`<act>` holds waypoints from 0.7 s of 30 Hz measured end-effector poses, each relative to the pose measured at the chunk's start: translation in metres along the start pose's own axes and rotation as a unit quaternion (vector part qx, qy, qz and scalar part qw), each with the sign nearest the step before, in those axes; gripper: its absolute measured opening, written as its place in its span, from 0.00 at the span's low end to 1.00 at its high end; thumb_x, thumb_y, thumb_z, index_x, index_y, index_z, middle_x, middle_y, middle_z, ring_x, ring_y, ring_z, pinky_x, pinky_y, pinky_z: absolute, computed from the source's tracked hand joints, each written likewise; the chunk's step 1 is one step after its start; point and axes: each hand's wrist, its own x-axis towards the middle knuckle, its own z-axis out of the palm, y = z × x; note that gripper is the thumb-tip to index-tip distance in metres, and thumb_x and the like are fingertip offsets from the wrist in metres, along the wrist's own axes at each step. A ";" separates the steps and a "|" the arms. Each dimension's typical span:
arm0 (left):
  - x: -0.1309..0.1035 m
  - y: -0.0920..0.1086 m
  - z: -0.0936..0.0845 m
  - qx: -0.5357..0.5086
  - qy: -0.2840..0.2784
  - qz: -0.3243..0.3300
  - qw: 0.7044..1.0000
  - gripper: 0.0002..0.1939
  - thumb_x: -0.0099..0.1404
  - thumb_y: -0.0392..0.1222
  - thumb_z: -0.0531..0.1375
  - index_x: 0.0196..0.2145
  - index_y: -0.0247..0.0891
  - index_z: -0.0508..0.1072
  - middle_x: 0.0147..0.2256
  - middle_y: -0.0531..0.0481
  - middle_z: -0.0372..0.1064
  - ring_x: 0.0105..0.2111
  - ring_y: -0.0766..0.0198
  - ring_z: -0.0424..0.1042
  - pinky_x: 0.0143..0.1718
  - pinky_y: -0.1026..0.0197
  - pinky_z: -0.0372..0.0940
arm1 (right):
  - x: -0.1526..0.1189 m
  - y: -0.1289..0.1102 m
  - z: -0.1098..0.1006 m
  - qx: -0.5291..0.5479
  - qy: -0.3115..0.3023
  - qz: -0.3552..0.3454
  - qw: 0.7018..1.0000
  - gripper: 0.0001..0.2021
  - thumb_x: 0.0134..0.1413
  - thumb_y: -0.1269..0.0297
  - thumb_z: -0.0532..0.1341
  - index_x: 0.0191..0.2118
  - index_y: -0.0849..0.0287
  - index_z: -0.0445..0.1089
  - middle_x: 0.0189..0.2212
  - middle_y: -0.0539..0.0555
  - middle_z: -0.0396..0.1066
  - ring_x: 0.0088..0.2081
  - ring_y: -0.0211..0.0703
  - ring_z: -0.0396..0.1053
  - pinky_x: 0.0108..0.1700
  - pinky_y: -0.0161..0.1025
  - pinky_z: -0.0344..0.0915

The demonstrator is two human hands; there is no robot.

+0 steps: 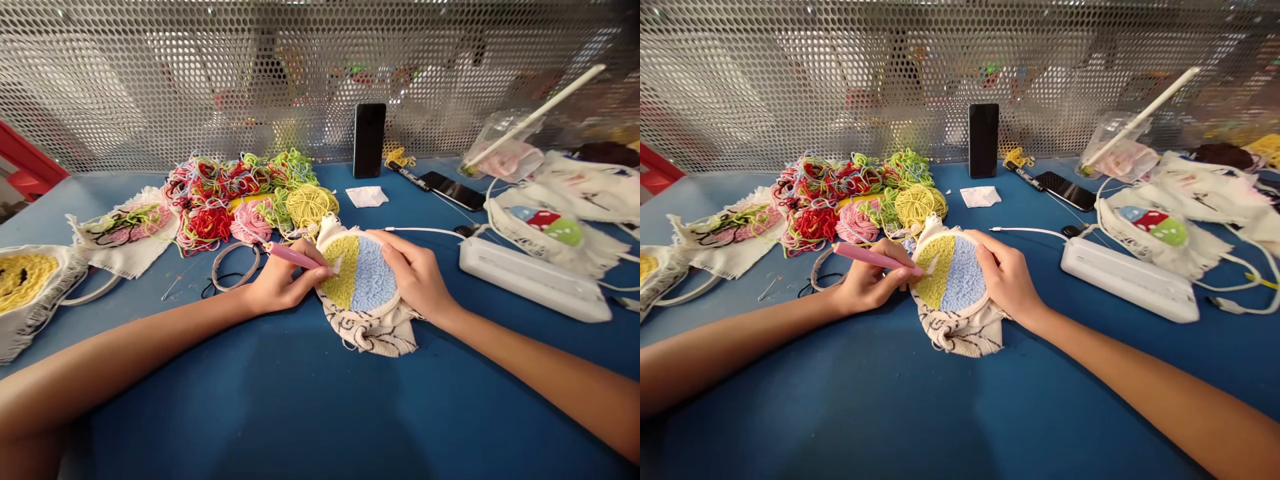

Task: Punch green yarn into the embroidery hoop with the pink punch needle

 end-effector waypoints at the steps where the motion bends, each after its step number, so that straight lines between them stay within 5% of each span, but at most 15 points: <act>1: 0.000 0.000 0.000 -0.006 0.003 -0.003 1.000 0.02 0.63 0.35 0.55 0.34 0.35 0.67 0.25 0.51 0.67 0.24 0.71 0.68 0.26 0.66 0.64 | 0.000 0.000 0.000 0.002 0.002 -0.005 1.000 0.19 0.60 0.60 0.50 0.53 0.59 0.67 0.37 0.55 0.74 0.32 0.43 0.69 0.31 0.39 0.64; 7: -0.002 -0.001 0.000 -0.034 0.026 -0.025 0.999 0.05 0.64 0.38 0.54 0.34 0.35 0.68 0.28 0.50 0.67 0.23 0.72 0.66 0.24 0.67 0.63 | 0.000 0.002 0.001 0.019 0.004 -0.013 1.000 0.19 0.60 0.60 0.50 0.52 0.60 0.68 0.50 0.55 0.69 0.50 0.50 0.66 0.44 0.43 0.66; 21: -0.003 -0.002 -0.001 -0.024 0.033 0.011 0.999 0.03 0.63 0.37 0.55 0.34 0.35 0.67 0.26 0.53 0.66 0.22 0.73 0.66 0.24 0.67 0.62 | 0.005 0.005 0.002 0.032 -0.017 -0.005 0.999 0.18 0.59 0.62 0.50 0.51 0.61 0.68 0.49 0.55 0.69 0.50 0.48 0.67 0.50 0.44 0.64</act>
